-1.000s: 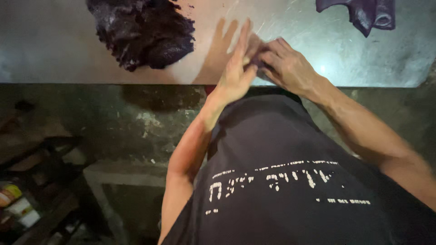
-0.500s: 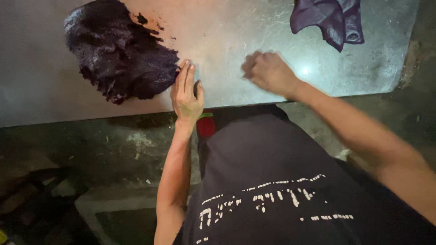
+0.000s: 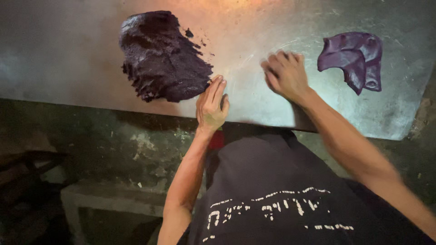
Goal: The person pinches pieces from a mass of purple dough on a metal table, rolls and shapes each piece into a ball by hand, and places the shaped dough balls onto baking trays that already hold other dough pieces.
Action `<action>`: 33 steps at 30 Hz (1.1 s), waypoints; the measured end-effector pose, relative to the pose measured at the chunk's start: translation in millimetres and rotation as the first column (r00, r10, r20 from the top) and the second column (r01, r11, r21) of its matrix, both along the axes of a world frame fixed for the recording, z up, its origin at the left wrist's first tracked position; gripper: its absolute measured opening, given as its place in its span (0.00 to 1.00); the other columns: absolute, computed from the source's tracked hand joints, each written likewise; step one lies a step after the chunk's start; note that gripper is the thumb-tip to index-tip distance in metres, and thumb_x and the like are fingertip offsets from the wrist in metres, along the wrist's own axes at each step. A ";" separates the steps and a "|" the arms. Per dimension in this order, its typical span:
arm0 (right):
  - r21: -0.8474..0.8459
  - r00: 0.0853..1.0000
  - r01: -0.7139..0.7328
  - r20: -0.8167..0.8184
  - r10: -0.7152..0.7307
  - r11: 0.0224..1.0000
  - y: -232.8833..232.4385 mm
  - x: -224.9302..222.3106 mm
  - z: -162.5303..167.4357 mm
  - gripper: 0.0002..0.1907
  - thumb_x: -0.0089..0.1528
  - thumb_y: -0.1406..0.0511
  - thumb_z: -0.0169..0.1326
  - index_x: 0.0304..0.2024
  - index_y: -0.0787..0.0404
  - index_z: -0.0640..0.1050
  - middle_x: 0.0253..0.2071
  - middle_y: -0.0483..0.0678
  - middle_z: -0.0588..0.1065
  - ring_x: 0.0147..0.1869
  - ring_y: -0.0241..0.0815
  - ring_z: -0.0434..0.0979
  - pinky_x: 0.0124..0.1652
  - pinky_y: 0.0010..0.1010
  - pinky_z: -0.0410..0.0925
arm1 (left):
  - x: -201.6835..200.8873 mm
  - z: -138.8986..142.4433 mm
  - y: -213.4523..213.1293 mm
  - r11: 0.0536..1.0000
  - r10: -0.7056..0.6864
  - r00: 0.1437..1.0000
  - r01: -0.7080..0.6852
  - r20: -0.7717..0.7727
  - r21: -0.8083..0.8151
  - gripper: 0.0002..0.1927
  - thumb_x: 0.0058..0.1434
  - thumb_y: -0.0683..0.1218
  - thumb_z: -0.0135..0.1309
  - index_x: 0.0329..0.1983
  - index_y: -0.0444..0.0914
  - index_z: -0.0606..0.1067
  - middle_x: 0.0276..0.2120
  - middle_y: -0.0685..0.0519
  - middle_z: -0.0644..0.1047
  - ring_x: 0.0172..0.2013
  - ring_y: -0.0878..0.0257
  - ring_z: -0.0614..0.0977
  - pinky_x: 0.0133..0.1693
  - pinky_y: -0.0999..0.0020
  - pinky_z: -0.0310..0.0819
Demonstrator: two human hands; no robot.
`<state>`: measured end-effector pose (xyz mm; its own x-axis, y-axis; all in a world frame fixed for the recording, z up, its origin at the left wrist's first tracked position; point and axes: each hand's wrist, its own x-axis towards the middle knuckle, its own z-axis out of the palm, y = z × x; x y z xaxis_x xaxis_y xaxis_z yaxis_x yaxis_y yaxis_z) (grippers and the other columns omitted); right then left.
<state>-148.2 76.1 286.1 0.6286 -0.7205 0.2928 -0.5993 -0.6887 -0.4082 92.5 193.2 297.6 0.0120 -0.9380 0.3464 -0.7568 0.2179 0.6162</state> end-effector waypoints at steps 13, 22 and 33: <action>-0.014 0.995 0.083 0.063 -0.082 0.996 3.1 -8.3 -21.4 0.08 0.68 0.62 0.62 0.47 0.56 0.79 0.51 0.46 0.75 0.55 0.54 0.74 0.54 0.48 0.63 | -5.8 -37.0 13.5 0.999 -0.050 0.999 0.050 0.012 -0.001 0.24 0.61 0.35 0.59 0.62 0.32 0.73 0.64 0.42 0.73 0.64 0.46 0.76 0.63 0.56 0.74; 0.466 0.996 0.041 -0.088 0.000 0.884 5.3 -1.7 9.6 0.09 0.77 0.64 0.52 0.47 0.64 0.79 0.34 0.55 0.75 0.35 0.54 0.77 0.37 0.46 0.70 | -1.0 -21.1 29.3 0.994 0.112 0.887 -0.106 -0.449 0.039 0.17 0.72 0.34 0.52 0.64 0.34 0.73 0.60 0.46 0.76 0.58 0.57 0.83 0.58 0.61 0.85; -0.069 0.994 0.021 0.108 -0.014 0.997 -12.9 61.2 -63.7 0.17 0.64 0.56 0.55 0.44 0.62 0.80 0.36 0.57 0.79 0.38 0.57 0.79 0.36 0.49 0.69 | -7.1 -17.4 -20.6 0.927 0.173 0.926 -0.039 -0.335 0.373 0.16 0.67 0.42 0.60 0.57 0.35 0.77 0.43 0.45 0.84 0.41 0.58 0.88 0.45 0.65 0.82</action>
<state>-87.0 63.2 222.4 0.5780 -0.7067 0.4081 -0.5667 -0.7074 -0.4224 85.4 172.6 280.3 0.1773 -0.9827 -0.0541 -0.4785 -0.1341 0.8678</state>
